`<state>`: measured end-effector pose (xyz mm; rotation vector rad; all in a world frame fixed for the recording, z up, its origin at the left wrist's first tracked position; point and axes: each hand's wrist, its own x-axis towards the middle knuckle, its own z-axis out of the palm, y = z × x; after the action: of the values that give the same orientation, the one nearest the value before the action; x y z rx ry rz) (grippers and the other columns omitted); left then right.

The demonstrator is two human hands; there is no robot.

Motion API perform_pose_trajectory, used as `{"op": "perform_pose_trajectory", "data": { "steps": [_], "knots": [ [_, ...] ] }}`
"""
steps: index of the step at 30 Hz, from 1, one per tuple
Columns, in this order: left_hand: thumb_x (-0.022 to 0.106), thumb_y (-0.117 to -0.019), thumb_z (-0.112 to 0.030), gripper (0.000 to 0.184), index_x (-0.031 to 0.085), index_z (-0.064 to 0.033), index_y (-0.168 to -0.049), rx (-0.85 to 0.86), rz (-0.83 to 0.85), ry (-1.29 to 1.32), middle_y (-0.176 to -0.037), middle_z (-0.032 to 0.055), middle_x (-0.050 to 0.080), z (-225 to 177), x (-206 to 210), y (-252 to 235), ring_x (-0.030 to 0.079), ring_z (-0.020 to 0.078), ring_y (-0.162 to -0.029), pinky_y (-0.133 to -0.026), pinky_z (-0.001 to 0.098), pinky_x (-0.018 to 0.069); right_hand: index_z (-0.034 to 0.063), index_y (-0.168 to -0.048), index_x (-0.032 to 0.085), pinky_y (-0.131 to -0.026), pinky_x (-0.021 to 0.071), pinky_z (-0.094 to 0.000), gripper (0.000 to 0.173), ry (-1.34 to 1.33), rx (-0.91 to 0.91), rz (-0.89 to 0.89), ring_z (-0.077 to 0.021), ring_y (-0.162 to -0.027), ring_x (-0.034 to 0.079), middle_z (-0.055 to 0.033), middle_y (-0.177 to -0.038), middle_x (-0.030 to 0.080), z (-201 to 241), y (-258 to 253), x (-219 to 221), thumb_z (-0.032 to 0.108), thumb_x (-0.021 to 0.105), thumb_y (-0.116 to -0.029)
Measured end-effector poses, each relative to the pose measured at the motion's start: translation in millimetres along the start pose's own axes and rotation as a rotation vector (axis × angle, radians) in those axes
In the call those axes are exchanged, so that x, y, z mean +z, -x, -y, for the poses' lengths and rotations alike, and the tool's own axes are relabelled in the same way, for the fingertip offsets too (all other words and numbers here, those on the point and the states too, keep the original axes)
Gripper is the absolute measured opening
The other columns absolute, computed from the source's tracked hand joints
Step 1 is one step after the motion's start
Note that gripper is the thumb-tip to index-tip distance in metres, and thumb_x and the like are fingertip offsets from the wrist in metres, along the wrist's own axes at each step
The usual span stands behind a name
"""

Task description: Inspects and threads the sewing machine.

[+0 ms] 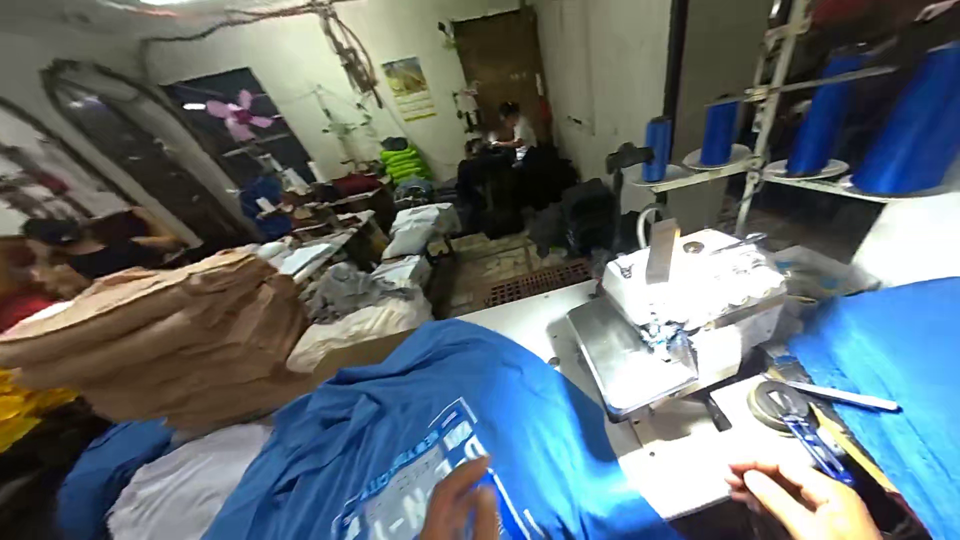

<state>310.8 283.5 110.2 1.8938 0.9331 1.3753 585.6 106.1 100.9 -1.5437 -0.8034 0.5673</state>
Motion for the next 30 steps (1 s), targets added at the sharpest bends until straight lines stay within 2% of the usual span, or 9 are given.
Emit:
{"op": "perform_pose_trajectory", "data": {
  "steps": [3,5,7,9,13,20,26,28,30],
  "knots": [
    [0.047,-0.1018,-0.015,0.031,0.068,-0.0014,-0.119,0.106,0.146,0.092,-0.115,0.0072,0.071,-33.0,93.6,-88.7,0.07,0.0167,-0.106,-0.089,0.0396,0.0614,0.0052,-0.108,0.075,-0.07,0.0649,-0.026,0.016,0.099,-0.238,-0.158,-0.0094,-0.078,0.073,-0.0019,-0.092,0.075,5.1,-53.9,15.6,0.011,0.064,-0.0968],
    [0.041,-0.1068,-0.029,0.043,0.063,-0.0057,-0.135,0.106,0.259,0.148,-0.132,0.0064,0.066,-40.9,139.4,-132.7,0.064,0.0165,-0.12,-0.1,0.0421,0.054,0.0138,-0.103,0.077,-0.054,0.0565,-0.0195,0.018,0.252,-0.362,-0.251,-0.0003,-0.06,0.064,0.0076,-0.074,0.069,1.6,-84.4,30.6,0.025,0.064,-0.096],
    [0.039,-0.1068,-0.035,0.051,0.053,-0.0077,-0.147,-0.004,0.375,0.287,-0.146,0.0063,0.056,-45.3,175.6,-162.1,0.054,0.0149,-0.132,-0.11,0.0403,0.0452,0.0176,-0.1,0.08,-0.048,0.0466,-0.0244,0.024,0.464,-0.444,-0.336,-0.0019,-0.051,0.053,0.0089,-0.062,0.061,0.5,-104.1,41.2,0.031,0.061,-0.0939],
    [0.036,-0.1103,-0.027,0.044,0.054,-0.0087,-0.146,-0.035,0.451,0.404,-0.145,0.0037,0.057,-41.4,199.5,-178.2,0.055,0.0115,-0.13,-0.109,0.0358,0.0457,0.0189,-0.1,0.081,-0.046,0.0495,-0.0351,0.027,0.634,-0.481,-0.371,-0.0111,-0.052,0.06,0.0038,-0.061,0.064,2.6,-115.5,46.1,0.033,0.06,-0.0915],
    [0.044,-0.1065,-0.014,0.036,0.059,-0.007,-0.139,-0.023,0.531,0.603,-0.133,0.0038,0.065,-32.9,211.2,-193.7,0.063,0.0135,-0.117,-0.098,0.0303,0.0536,0.0174,-0.104,0.08,-0.045,0.0506,-0.04,0.03,0.785,-0.504,-0.34,-0.0196,-0.053,0.064,-0.0013,-0.062,0.064,9.0,-130.2,51.8,0.034,0.06,-0.089],
    [0.053,-0.1025,-0.007,0.029,0.064,-0.0034,-0.129,0.128,0.444,0.579,-0.121,0.0069,0.068,-37.1,217.5,-192.6,0.066,0.0153,-0.108,-0.094,0.031,0.056,0.0299,-0.102,0.078,-0.048,0.0484,-0.0362,0.023,0.827,-0.379,-0.24,-0.0144,-0.057,0.063,0.0047,-0.062,0.062,14.5,-138.8,55.4,0.038,0.06,-0.0914],
    [0.05,-0.1036,-0.011,0.037,0.056,-0.01,-0.14,0.043,0.509,0.438,-0.131,0.0024,0.064,-50.7,208.1,-192.4,0.063,0.0101,-0.114,-0.096,0.0279,0.0533,0.0296,-0.119,0.077,-0.059,0.0533,-0.0416,0.035,0.699,-0.51,0.07,-0.0184,-0.077,0.07,0.0017,-0.088,0.074,24.1,-107.5,66.0,0.043,0.048,-0.1053],
    [0.056,-0.1034,-0.011,0.043,0.051,-0.0119,-0.146,0.034,0.376,0.244,-0.143,0.0046,0.056,-56.1,201.0,-179.1,0.059,0.0127,-0.125,-0.103,0.0342,0.0527,0.018,-0.109,0.08,-0.054,0.054,-0.0383,0.027,0.58,-0.552,0.026,-0.0156,-0.066,0.069,-0.0008,-0.079,0.074,26.0,-79.9,43.7,0.031,0.058,-0.1033],
    [0.059,-0.1032,-0.013,0.044,0.049,-0.0099,-0.146,0.079,0.222,0.107,-0.139,0.0095,0.059,-56.3,190.9,-153.0,0.064,0.0179,-0.117,-0.095,0.0386,0.0572,0.0098,-0.114,0.079,-0.073,0.0617,-0.0344,0.024,0.568,-0.437,-0.06,-0.0142,-0.082,0.075,-0.0058,-0.096,0.079,25.1,-49.0,8.3,0.019,0.06,-0.102]
  ]
}}
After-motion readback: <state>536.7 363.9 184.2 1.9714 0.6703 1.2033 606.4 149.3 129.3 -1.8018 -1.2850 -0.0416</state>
